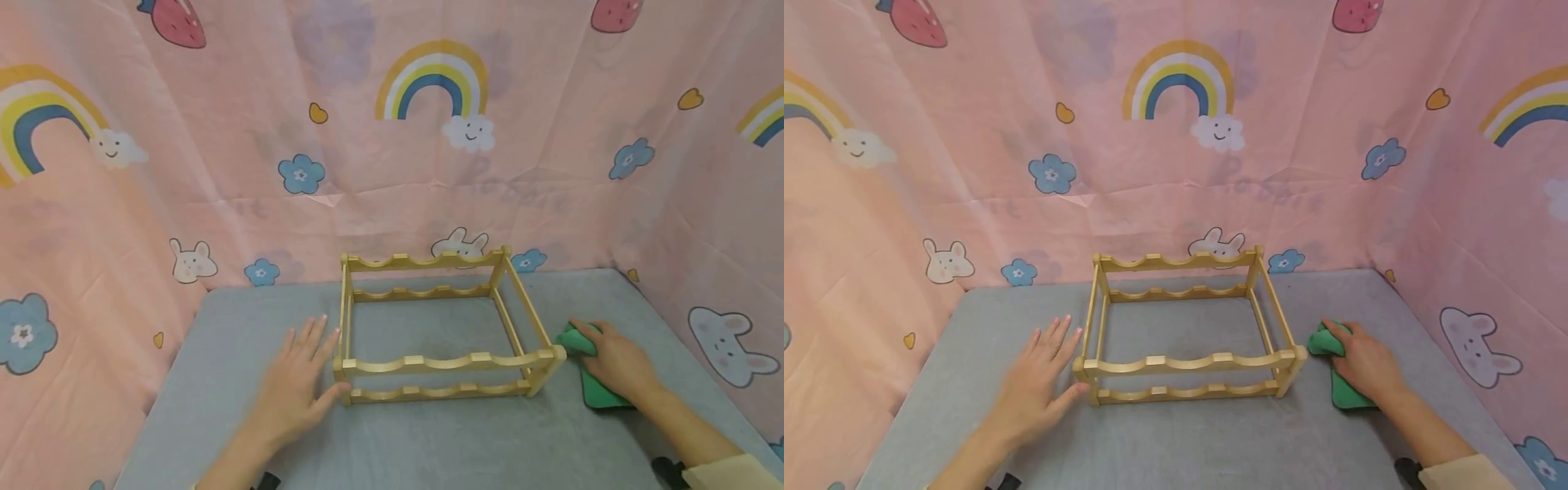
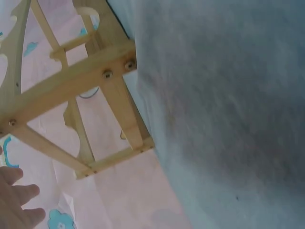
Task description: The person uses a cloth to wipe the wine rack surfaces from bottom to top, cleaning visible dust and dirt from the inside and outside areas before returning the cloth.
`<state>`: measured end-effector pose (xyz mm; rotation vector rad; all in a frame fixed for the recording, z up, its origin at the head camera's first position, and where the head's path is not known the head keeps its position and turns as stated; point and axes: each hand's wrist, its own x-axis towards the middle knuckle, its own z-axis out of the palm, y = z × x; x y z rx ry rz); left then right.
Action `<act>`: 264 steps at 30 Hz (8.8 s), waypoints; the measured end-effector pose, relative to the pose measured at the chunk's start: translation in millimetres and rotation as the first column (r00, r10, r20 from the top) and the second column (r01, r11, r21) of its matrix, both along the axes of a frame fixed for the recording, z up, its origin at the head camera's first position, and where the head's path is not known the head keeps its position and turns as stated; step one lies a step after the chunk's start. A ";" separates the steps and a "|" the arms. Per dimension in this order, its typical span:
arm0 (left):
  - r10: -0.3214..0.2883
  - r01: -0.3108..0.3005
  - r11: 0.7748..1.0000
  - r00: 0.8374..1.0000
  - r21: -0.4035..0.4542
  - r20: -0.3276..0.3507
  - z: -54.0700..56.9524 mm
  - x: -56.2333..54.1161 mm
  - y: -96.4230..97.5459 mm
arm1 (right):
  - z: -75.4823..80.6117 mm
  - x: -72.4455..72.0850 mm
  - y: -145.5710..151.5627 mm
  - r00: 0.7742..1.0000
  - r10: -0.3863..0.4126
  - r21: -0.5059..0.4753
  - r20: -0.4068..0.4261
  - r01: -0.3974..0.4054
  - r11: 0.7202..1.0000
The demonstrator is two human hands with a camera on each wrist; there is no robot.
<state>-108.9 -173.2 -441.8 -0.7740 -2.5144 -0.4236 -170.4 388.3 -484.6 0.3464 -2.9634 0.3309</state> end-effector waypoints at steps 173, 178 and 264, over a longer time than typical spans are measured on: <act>-0.206 0.245 0.939 0.963 0.241 -0.175 -4.8 0.6 20.8 | 14.7 52.3 -298.9 0.445 0.835 0.421 -0.325 -0.722 0.549; -0.214 0.255 0.936 0.960 0.241 -0.181 -4.6 0.5 20.8 | 11.7 52.4 -296.9 0.444 0.836 0.421 -0.321 -0.724 0.546; -0.217 0.259 0.935 0.958 0.242 -0.186 -7.5 -0.2 21.3 | 45.0 66.9 -73.1 0.519 0.752 0.401 -0.407 -0.638 0.657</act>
